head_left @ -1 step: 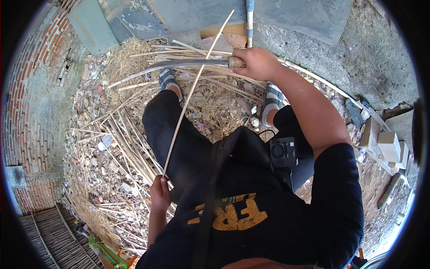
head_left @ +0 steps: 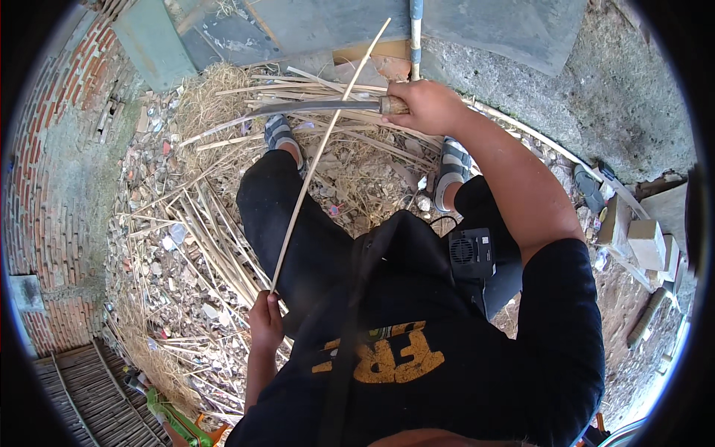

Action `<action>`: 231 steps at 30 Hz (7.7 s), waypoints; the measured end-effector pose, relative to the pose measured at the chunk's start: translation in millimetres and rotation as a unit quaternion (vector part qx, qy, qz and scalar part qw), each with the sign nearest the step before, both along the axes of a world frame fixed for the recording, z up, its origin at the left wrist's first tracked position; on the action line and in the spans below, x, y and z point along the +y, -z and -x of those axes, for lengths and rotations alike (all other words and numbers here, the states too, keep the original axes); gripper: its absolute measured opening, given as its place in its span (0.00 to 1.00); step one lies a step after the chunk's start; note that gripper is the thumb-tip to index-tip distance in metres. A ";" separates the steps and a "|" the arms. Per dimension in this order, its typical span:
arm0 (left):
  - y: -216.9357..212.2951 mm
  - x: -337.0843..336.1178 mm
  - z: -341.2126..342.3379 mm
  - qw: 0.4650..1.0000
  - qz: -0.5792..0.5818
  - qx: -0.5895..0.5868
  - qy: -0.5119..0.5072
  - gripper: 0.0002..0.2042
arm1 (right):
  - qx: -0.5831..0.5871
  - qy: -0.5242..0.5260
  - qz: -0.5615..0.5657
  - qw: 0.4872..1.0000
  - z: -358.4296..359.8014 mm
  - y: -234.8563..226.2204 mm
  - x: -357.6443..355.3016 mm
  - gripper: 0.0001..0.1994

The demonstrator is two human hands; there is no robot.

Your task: The person shaves thin strips of bamboo using a knife, holding the strip with one hand and drawing the blade along its length to smooth it while sitting on the ground.

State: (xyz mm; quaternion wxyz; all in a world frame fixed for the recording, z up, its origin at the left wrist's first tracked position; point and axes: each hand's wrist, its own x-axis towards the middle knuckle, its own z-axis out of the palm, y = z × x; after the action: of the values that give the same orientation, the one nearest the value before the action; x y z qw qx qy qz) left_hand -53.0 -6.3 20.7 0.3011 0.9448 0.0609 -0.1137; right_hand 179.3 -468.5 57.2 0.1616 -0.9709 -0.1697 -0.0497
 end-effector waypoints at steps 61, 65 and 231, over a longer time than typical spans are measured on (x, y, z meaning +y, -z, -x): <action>22.5 1.4 -16.8 0.993 -0.052 -0.085 0.069 0.20 | 0.021 0.040 -0.004 0.999 -9.0 -4.9 -3.4 0.16; 17.2 0.2 -25.6 0.993 -0.047 -0.073 0.076 0.21 | -0.011 0.109 -0.068 0.992 -28.8 27.7 -35.6 0.18; 16.1 -3.1 -47.5 0.990 -0.013 -0.106 0.097 0.20 | 0.101 0.133 -0.194 0.967 -23.7 37.7 -14.5 0.20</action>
State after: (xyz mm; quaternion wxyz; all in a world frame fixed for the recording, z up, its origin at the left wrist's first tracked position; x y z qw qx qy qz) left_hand -5.5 -9.4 4.6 0.2812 0.9568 -0.0614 -0.0410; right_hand 203.0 -483.0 19.5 0.3550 -0.9348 -0.0089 -0.0043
